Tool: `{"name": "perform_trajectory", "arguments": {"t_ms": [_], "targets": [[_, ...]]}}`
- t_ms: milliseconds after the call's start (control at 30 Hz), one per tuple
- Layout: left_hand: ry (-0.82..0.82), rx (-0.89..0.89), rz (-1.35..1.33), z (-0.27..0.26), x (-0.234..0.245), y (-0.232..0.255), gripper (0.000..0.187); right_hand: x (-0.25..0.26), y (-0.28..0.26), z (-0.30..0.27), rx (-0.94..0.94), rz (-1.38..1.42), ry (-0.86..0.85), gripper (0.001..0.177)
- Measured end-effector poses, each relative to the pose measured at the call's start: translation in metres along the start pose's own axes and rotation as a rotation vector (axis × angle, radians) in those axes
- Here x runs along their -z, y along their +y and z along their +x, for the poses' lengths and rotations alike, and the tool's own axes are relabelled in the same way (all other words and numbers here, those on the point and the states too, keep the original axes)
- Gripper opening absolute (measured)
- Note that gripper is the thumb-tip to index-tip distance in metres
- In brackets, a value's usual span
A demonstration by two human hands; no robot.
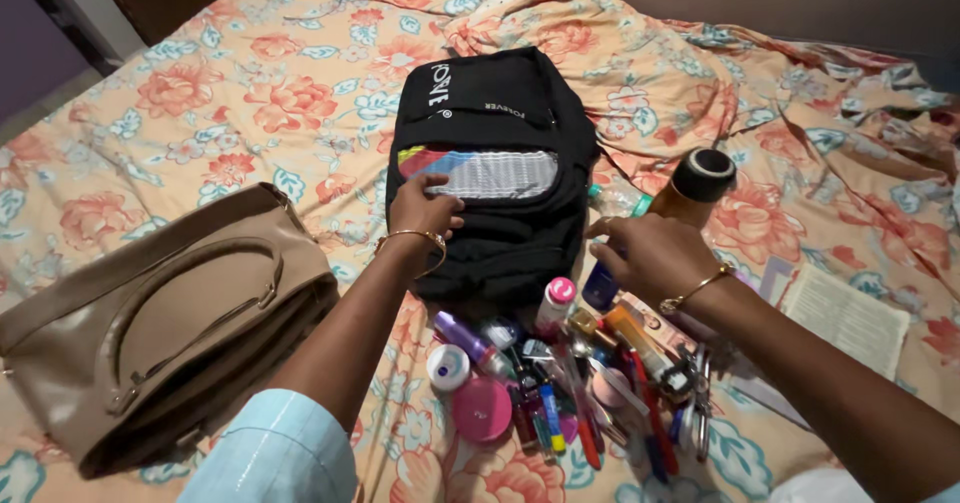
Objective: The person sits at a bed and unpacks a beige handbag, taking out pens, cosmetics and small bottles, then organizes the items on the bed and places some into a black backpack, arranging chargers, a box and a towel beside it.
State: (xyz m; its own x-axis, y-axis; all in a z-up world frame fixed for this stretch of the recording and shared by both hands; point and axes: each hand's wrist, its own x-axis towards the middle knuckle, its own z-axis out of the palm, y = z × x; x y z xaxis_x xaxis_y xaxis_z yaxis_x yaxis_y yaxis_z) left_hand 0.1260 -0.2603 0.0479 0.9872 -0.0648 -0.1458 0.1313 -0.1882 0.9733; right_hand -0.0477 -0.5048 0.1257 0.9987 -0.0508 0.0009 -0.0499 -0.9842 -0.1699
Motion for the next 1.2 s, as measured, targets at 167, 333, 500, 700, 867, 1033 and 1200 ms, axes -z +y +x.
{"name": "perform_trajectory", "arguments": {"t_ms": [167,333,500,700,867,1033,1200], "targets": [[0.076,0.022,-0.033,0.043,0.003,-0.024,0.048,-0.021,-0.012,0.046,0.105,0.026,0.034,0.029],[0.184,-0.047,0.048,0.079,0.003,-0.055,0.037,-0.045,-0.021,0.095,0.038,-0.002,-0.041,0.031],[0.361,-0.117,0.251,0.113,0.006,-0.080,0.031,-0.082,-0.013,0.152,-0.011,0.006,-0.040,0.031],[0.459,-0.098,0.352,0.140,0.006,-0.096,0.040,-0.133,0.018,0.218,-0.063,-0.021,0.095,0.043],[0.450,-0.045,0.356,0.158,0.000,-0.107,0.069,-0.159,0.046,0.256,-0.165,-0.037,0.114,0.047],[0.444,0.028,0.423,0.176,-0.008,-0.113,0.079,-0.177,0.068,0.281,-0.192,-0.046,0.220,0.040],[0.498,0.040,0.467,0.179,0.001,-0.109,0.076,-0.185,0.072,0.300,-0.311,-0.002,0.219,0.034]]}}
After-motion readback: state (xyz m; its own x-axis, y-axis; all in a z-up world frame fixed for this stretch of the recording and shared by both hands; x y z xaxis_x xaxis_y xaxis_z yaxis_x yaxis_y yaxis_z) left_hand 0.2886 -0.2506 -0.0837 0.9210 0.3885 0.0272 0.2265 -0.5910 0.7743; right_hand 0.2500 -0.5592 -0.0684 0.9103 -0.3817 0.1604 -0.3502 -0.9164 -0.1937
